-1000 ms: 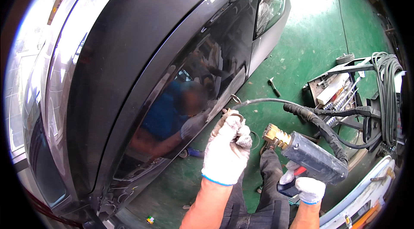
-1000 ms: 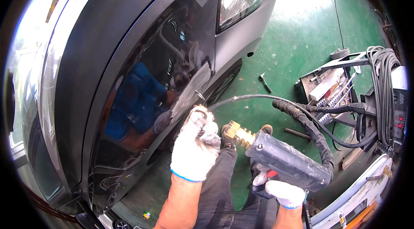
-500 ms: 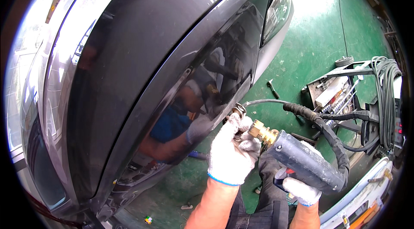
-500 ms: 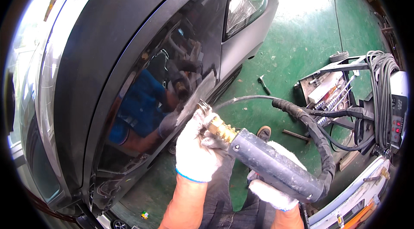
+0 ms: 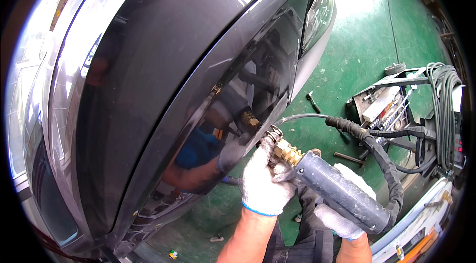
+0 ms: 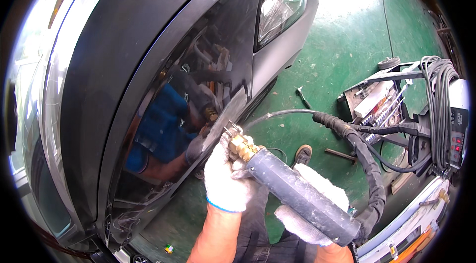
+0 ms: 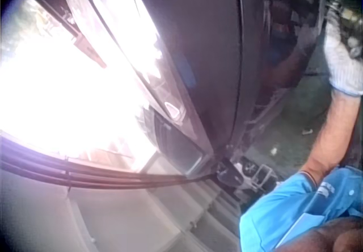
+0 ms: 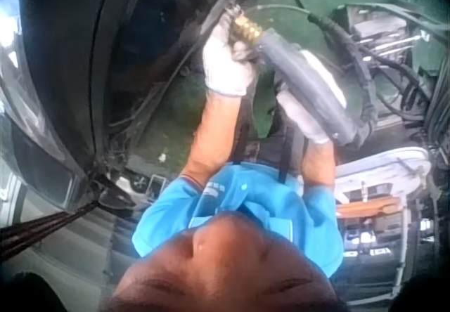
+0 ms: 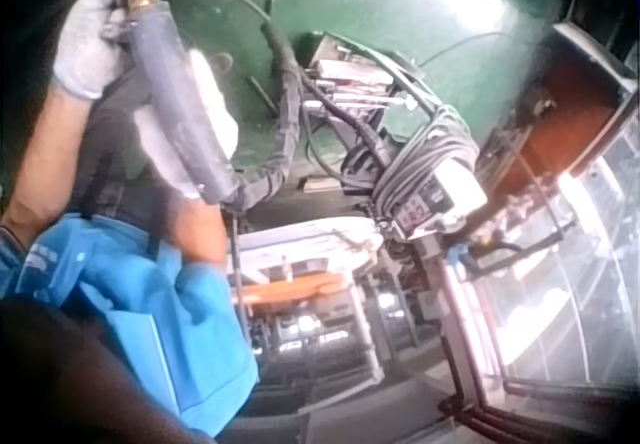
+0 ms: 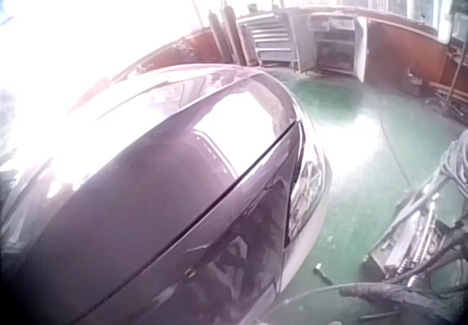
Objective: The person uses a handheld angle grinder to sand the surface of a car's front fender, removing paint and smoothing the metal. They then switch to a pneumatic dent puller, attaching a stud to the dented area and using a slide hammer to pull the dent out. The person repeats the pulling process multiple times to gradually restore the panel's shape.
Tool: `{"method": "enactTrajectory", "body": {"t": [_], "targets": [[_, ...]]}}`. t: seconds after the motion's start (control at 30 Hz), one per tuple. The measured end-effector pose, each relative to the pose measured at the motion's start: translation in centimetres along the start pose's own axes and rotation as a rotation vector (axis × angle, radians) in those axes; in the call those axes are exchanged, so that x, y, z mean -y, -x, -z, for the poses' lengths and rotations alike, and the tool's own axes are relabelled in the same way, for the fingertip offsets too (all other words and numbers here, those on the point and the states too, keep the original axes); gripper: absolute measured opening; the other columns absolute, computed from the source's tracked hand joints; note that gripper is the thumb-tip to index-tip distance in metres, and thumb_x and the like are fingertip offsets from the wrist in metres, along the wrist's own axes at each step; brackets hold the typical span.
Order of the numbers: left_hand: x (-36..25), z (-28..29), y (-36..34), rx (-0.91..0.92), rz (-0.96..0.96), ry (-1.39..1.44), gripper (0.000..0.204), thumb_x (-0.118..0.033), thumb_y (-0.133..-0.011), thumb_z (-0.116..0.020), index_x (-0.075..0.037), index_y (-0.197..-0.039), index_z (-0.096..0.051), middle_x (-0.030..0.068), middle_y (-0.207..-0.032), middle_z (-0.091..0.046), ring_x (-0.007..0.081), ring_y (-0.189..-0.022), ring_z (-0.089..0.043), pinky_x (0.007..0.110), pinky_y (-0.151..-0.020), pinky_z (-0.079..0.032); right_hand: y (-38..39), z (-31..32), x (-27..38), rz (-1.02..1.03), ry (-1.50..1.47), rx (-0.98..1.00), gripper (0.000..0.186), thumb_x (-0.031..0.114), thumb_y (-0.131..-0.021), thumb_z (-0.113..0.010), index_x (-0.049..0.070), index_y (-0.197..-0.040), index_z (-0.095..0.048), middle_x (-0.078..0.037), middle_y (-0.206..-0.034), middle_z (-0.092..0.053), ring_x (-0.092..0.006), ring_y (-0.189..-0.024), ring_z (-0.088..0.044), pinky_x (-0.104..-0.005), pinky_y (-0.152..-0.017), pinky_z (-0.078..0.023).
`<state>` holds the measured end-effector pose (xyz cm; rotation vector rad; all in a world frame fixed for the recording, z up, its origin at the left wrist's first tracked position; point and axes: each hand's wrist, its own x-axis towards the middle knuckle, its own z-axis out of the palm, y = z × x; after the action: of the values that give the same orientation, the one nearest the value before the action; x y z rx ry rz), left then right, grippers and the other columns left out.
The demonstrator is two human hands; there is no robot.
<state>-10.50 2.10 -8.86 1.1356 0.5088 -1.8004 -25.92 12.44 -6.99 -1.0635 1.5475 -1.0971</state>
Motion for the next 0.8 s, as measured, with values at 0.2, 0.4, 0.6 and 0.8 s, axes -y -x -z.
{"method": "enactTrajectory", "body": {"t": [0.2, 0.4, 0.6, 0.8], "targets": [[0.2, 1.6, -1.0, -0.025, -0.010, -0.034, 0.018, -0.030, -0.100, -0.060, -0.012, -0.099, -0.065, -0.0026, -0.079, -0.059, 0.0075, -0.056, -0.047, 0.021, -0.049, -0.038, -0.6, -0.1, 0.0, 0.123, 0.111, 0.020, 0.076, 0.020, -0.063, -0.094, -0.004, -0.127, -0.061, -0.014, -0.111, -0.071, -0.0223, -0.097, -0.071, -0.0312, -0.085, -0.055], [0.1, 1.7, -1.0, -0.015, -0.031, -0.030, 0.020, -0.029, -0.102, -0.055, -0.010, -0.102, -0.063, 0.0010, -0.083, -0.060, 0.0123, -0.064, -0.051, 0.027, -0.060, -0.041, -0.7, -0.2, 0.2, 0.092, 0.146, 0.026, 0.077, 0.021, -0.063, -0.094, -0.003, -0.128, -0.061, -0.012, -0.107, -0.072, -0.0218, -0.094, -0.071, -0.0314, -0.083, -0.055], [-0.2, 2.8, -1.3, 0.055, -0.104, -0.108, 0.026, -0.028, -0.105, -0.046, -0.006, -0.108, -0.059, 0.0087, -0.094, -0.062, 0.0209, -0.087, -0.062, 0.038, -0.085, -0.053, -0.7, -0.1, -0.2, 0.072, 0.105, 0.049, 0.075, 0.023, -0.064, -0.093, -0.002, -0.128, -0.061, -0.011, -0.107, -0.073, -0.0226, -0.093, -0.072, -0.0307, -0.084, -0.055], [-1.2, 3.4, -1.8, 0.277, 0.132, 0.170, 0.023, -0.023, -0.104, -0.047, -0.004, -0.106, -0.060, 0.0099, -0.087, -0.063, 0.0207, -0.077, -0.062, 0.035, -0.074, -0.055, -0.2, -0.6, -0.4, -0.024, -0.010, 0.018, 0.069, 0.024, -0.068, -0.089, -0.001, -0.126, -0.061, -0.013, -0.110, -0.072, -0.0252, -0.095, -0.072, -0.0319, -0.084, -0.056]]}}
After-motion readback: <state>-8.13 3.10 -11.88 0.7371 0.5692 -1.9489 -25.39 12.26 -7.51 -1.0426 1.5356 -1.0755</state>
